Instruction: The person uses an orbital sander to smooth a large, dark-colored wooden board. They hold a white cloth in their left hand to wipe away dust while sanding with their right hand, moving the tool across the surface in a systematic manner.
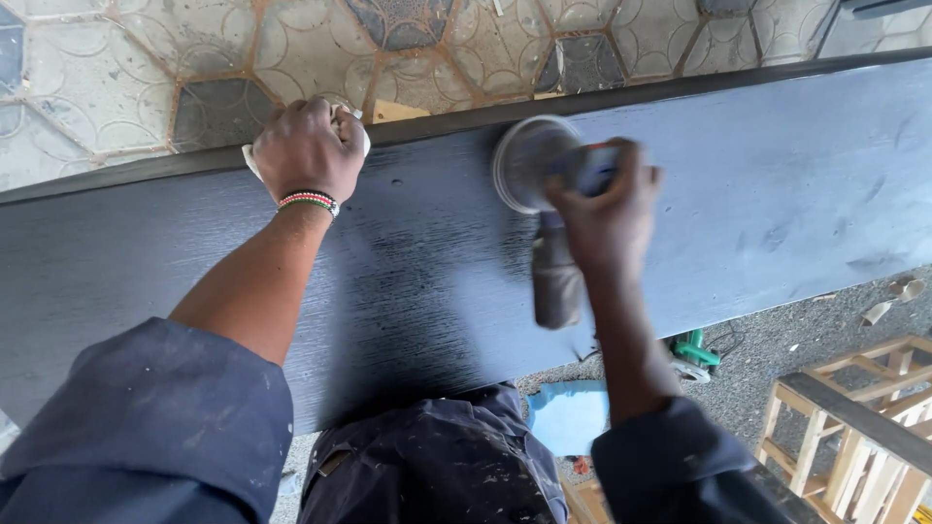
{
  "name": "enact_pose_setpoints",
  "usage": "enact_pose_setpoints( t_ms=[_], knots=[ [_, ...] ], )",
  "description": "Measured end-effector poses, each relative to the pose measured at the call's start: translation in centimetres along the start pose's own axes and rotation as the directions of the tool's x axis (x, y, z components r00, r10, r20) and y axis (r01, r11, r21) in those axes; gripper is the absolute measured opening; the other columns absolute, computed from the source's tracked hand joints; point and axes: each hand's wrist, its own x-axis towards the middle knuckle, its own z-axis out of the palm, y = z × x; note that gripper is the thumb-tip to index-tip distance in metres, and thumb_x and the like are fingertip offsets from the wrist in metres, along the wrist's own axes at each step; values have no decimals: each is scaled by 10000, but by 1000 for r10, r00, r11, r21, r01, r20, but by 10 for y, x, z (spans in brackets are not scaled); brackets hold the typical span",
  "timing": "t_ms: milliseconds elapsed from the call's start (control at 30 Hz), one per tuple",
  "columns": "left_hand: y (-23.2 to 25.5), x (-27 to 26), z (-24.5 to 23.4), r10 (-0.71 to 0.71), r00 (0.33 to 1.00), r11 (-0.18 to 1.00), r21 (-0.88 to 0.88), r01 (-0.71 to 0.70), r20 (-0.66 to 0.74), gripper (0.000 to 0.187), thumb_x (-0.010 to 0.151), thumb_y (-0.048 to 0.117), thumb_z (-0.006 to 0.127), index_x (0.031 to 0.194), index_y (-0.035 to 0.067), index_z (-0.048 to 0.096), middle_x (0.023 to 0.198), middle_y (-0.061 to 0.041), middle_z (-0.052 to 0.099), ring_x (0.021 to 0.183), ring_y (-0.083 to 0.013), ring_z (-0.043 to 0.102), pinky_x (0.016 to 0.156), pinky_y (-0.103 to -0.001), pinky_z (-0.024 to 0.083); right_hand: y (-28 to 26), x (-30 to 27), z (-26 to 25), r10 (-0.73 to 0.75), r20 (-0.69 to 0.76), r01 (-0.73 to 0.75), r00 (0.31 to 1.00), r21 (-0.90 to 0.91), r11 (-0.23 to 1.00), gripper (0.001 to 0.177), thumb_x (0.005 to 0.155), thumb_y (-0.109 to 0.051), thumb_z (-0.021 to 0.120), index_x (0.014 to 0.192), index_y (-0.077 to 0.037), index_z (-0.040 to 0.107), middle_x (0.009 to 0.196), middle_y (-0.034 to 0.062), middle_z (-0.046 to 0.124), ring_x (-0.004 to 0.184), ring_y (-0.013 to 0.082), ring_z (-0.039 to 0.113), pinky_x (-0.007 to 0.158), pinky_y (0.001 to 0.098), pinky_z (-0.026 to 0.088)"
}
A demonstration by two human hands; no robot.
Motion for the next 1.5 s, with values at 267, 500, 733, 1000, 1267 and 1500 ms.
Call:
enact_pose_setpoints(
  t_ms=[267,500,733,1000,1267,1500],
  knots=[
    [8,5,-13,-15,995,1000,-22,13,-99,308,962,461,735,789,218,812,765,-21,762,775,-311,819,745,-486,659,102,68,-47,157,-196,-130,968,146,981,501,922,-249,1000,1300,-268,671,842,29,718,525,208,710,467,367,547],
    [4,2,-7,4,990,999,-31,-9,-138,318,990,460,727,781,224,768,761,-31,741,775,-314,811,748,-486,637,-35,-30,17,50,-45,-51,998,-21,998,639,840,-230,999,1373,-119,664,1190,292,597,1033,660,757,866,732,648],
    [-3,0,10,5,996,999,-33,-8,-91,331,1046,460,699,808,234,745,771,-13,724,776,-292,810,703,-469,646,-97,-63,33,179,163,-183,970,11,983,791,818,-291,996,1488,-189,588,1347,233,550,1074,768,743,927,850,653],
    [-4,0,8,5,998,998,-68,-9,-55,333,1025,453,713,811,205,769,780,-25,731,788,-297,813,685,-470,651,15,19,-15,89,-72,-88,993,11,996,667,878,-302,1027,1397,-158,633,1248,284,592,1126,707,751,963,775,625],
    [0,2,7,-4,995,995,-95,-5,-97,279,1025,361,733,803,204,797,814,-4,826,761,-314,764,531,-505,549,29,44,-49,165,-83,-164,983,20,986,597,749,-402,851,1266,-181,651,1116,27,669,883,196,596,643,446,517],
    [-9,1,12,-2,1000,994,-109,5,27,334,1130,370,681,871,193,795,854,-32,826,769,-310,787,470,-521,500,-67,-57,30,89,118,-98,989,73,993,660,784,-363,987,1367,-234,707,1237,110,635,1003,287,675,837,451,603]
  ],
)
